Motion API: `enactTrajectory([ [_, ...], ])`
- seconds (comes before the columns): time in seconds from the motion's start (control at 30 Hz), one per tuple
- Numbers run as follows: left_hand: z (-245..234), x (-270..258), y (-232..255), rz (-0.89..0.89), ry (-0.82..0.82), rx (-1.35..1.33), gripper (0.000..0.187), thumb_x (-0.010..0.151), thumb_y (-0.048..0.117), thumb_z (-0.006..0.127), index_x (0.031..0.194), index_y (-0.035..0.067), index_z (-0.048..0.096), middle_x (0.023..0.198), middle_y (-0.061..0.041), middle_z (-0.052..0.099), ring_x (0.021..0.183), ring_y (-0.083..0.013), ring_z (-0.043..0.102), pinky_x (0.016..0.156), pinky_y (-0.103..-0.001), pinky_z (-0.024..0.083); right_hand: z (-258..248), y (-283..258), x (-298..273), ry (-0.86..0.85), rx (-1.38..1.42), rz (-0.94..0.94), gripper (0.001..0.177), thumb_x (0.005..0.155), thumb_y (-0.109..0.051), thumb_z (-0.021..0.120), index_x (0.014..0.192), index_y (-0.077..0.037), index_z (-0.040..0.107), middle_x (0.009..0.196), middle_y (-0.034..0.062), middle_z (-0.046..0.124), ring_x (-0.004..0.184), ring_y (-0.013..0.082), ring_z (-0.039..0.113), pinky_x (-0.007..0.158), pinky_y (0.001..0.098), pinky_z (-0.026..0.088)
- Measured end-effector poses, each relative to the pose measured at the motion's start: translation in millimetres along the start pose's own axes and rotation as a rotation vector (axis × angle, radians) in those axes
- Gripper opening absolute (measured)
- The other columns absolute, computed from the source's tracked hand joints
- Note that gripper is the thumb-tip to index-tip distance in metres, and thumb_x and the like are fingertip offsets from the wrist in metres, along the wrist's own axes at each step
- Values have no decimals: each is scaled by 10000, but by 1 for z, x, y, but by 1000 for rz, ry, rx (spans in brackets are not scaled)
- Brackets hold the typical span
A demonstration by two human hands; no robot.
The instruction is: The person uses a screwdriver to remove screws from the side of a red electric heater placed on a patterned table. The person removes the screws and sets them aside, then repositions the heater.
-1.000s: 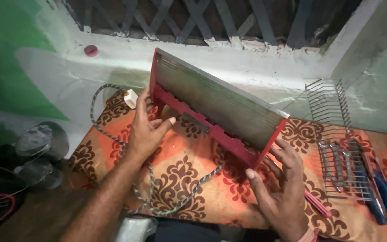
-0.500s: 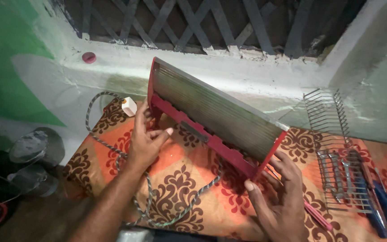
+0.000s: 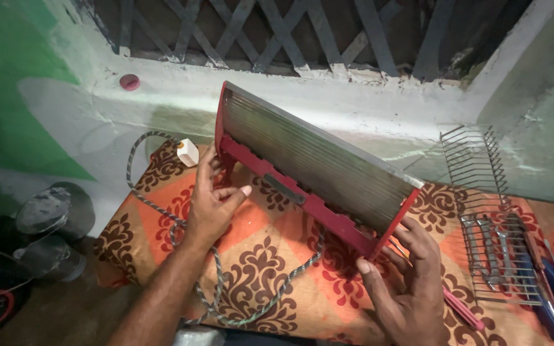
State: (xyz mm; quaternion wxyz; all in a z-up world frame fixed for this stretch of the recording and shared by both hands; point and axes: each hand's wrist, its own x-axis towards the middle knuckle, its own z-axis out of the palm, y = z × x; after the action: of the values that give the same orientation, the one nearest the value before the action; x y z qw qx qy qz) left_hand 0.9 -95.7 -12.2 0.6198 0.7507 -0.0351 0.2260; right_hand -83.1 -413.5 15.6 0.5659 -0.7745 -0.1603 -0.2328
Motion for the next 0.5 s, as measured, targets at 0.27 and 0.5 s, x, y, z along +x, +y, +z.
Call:
enactTrajectory([
  [0.27,0,-2,2,-125,40,14,1021,793,-2,755,1613,160,169,1550,-224,345,1393,-313,485,954,-378,622,2,1,0,21,8,-21,687,807,-15,762,1413,-28,438,1540,167,403,1324,255,566,1010,383,572],
  [0.5,0,0,-3,28,-17,-44,974,834,-13,738,1617,129,177,1574,-255,348,1431,-337,452,988,-401,598,3,7,0,-13,42,-26,741,804,11,764,1422,27,355,1464,194,502,1327,260,577,1065,403,550],
])
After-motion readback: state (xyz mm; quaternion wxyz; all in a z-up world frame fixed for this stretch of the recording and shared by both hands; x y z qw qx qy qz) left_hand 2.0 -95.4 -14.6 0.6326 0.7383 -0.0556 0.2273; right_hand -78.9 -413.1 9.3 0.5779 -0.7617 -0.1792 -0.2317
